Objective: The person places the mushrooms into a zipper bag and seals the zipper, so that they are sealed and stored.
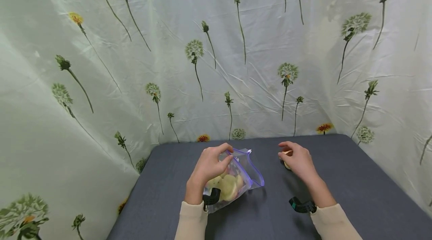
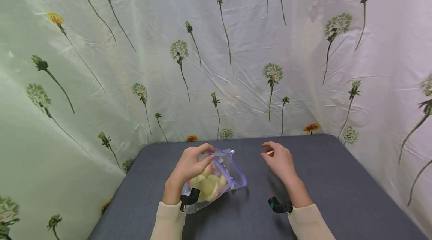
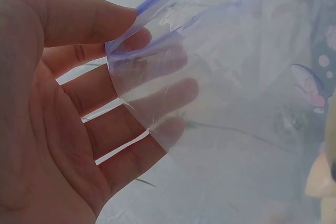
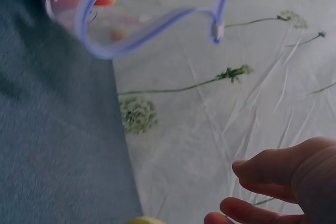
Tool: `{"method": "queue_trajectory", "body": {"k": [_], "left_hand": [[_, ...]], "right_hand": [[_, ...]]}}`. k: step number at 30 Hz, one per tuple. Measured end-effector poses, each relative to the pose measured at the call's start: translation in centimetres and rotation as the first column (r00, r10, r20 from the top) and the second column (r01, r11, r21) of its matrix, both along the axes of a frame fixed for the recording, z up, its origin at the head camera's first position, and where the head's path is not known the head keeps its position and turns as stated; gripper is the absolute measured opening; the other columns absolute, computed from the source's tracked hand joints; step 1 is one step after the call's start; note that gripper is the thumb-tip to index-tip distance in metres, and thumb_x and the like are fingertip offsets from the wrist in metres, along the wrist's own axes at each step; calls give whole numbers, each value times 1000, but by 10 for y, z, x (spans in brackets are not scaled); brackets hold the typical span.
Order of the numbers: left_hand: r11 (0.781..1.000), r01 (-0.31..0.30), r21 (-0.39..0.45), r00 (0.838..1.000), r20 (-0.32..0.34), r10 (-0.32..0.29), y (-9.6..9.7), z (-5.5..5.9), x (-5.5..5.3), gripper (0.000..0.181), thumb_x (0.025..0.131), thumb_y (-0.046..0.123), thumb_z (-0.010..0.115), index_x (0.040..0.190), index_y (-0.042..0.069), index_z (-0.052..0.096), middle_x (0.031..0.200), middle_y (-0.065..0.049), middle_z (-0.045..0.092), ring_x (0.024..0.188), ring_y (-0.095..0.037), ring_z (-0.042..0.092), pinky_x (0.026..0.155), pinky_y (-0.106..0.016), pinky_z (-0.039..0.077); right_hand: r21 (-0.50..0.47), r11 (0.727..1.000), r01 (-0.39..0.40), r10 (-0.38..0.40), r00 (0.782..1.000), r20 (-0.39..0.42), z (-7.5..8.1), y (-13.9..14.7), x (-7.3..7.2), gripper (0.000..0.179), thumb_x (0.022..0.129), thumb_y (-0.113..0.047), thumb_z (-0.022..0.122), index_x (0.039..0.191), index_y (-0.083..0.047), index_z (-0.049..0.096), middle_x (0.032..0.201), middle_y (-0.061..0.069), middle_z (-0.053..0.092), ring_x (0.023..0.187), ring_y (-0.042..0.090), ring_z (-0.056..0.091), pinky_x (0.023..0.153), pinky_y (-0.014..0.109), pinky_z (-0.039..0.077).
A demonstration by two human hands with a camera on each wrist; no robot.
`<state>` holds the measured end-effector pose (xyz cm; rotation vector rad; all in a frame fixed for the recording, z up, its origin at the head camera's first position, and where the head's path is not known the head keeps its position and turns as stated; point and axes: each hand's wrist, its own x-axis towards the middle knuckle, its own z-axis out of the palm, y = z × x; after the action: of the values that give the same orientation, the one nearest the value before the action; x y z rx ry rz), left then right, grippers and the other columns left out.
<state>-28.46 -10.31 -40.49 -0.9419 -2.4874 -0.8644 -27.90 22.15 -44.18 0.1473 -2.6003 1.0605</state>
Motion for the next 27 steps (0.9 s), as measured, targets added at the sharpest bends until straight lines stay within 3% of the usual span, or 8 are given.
{"method": "queue_trajectory", "body": {"k": [5,9,15,18,23,27], "left_hand": [[1000,5,0,1000,0,-5,-1,0,0,14,97,22,67,110,16,71,66,18,56,41,-3,23,45,-24,27],[1000,-1,-5,1000,6,1,0,0,1,13,97,22,67,109,19,71,63,18,54,40,-3,23,45,-24,27],[1000,-9,-15,1000,8,9,0,1,1,12,97,23,68,109,22,70,66,17,57,40,-4,24,45,-24,27],[1000,-8,-15,1000,2,8,0,2,1,12,97,23,68,109,21,70,70,16,60,40,-4,24,45,-24,27],[1000,-8,-12,1000,4,8,0,3,2,12,97,22,68,108,21,70,74,15,63,41,-4,24,45,-24,27],[1000,-4,-9,1000,7,4,0,2,3,12,98,23,67,109,20,71,74,14,64,40,-4,24,44,-24,27]], "right_hand": [[66,997,48,-46,998,-32,-7,5,-4,36,93,-17,71,127,-7,66,115,19,66,94,34,66,71,51,51],[104,992,71,-69,997,-22,-14,11,-7,40,92,-15,71,130,-5,65,117,22,62,91,35,64,63,45,49],[155,983,97,-101,995,19,-25,19,-12,45,91,-17,67,134,-7,61,121,25,57,77,29,57,53,36,37],[174,979,105,-112,993,27,-30,22,-14,46,90,-18,70,134,-8,61,123,27,56,77,33,57,53,39,38],[198,974,112,-121,992,31,-39,25,-18,48,88,-18,74,134,-8,62,125,29,54,93,45,61,60,50,47],[198,974,109,-119,992,39,-47,26,-20,50,89,-20,74,136,-9,60,127,28,51,95,46,61,63,52,47]]}}
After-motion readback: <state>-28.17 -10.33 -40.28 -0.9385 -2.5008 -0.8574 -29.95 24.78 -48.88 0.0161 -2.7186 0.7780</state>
